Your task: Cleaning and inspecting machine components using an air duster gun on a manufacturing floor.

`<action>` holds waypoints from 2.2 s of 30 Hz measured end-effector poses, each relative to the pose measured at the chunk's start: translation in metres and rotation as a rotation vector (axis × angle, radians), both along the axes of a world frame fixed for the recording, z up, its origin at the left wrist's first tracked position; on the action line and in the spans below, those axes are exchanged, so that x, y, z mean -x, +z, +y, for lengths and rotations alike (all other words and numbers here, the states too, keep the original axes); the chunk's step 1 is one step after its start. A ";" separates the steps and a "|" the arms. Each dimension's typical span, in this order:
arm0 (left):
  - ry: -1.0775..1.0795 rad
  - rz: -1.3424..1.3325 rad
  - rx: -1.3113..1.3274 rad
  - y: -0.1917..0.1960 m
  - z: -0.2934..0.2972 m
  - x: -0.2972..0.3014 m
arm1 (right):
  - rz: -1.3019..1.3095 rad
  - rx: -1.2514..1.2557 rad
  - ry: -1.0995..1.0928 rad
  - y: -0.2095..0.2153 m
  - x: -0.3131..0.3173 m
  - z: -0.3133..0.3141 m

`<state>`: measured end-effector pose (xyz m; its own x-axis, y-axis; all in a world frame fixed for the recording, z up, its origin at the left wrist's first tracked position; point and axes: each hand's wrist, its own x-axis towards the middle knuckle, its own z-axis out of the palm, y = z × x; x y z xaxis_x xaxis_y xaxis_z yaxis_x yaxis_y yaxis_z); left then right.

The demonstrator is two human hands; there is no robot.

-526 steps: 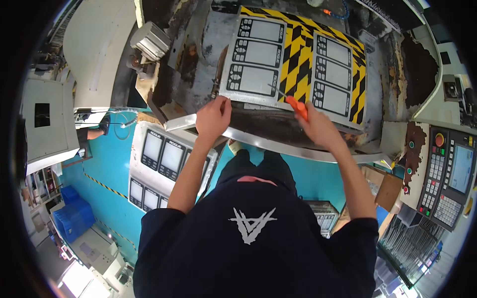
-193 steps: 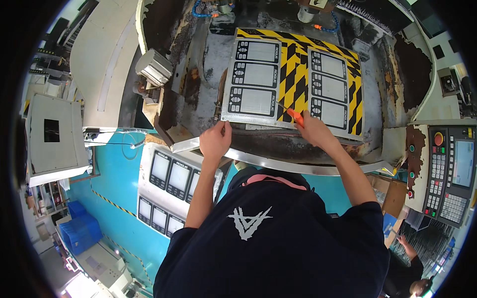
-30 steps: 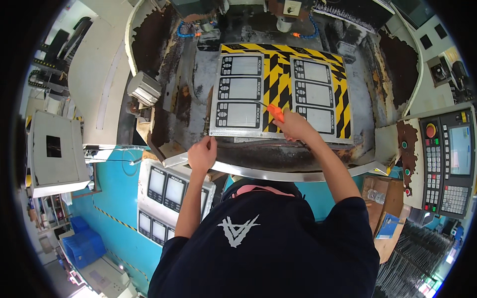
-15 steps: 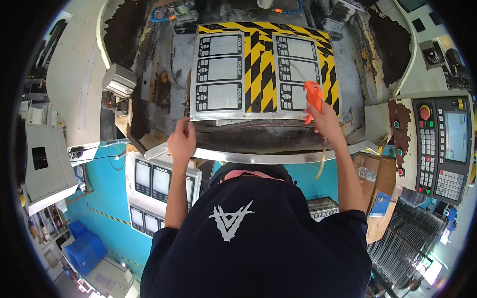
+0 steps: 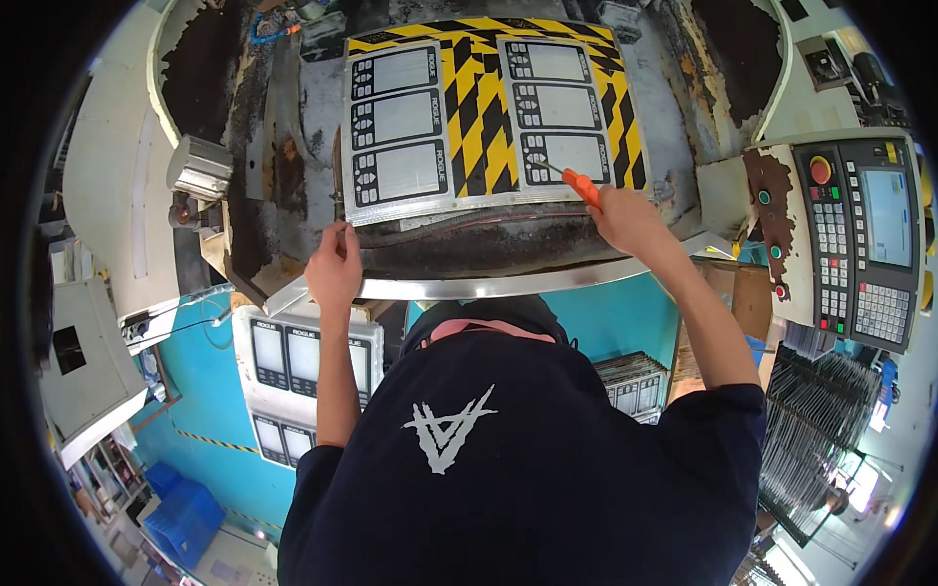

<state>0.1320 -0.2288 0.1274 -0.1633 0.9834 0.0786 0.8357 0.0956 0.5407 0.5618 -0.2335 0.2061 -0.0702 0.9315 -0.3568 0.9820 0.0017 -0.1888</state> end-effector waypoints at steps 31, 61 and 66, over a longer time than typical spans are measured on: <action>-0.056 0.072 0.090 -0.003 0.002 0.003 | -0.223 -0.004 -0.126 0.001 -0.037 -0.067; -0.041 0.113 0.144 0.002 0.004 -0.003 | -0.106 -0.174 -0.319 -0.017 -0.065 -0.038; -0.030 0.114 0.143 0.001 0.003 -0.001 | -0.167 0.008 -0.298 -0.013 -0.054 -0.038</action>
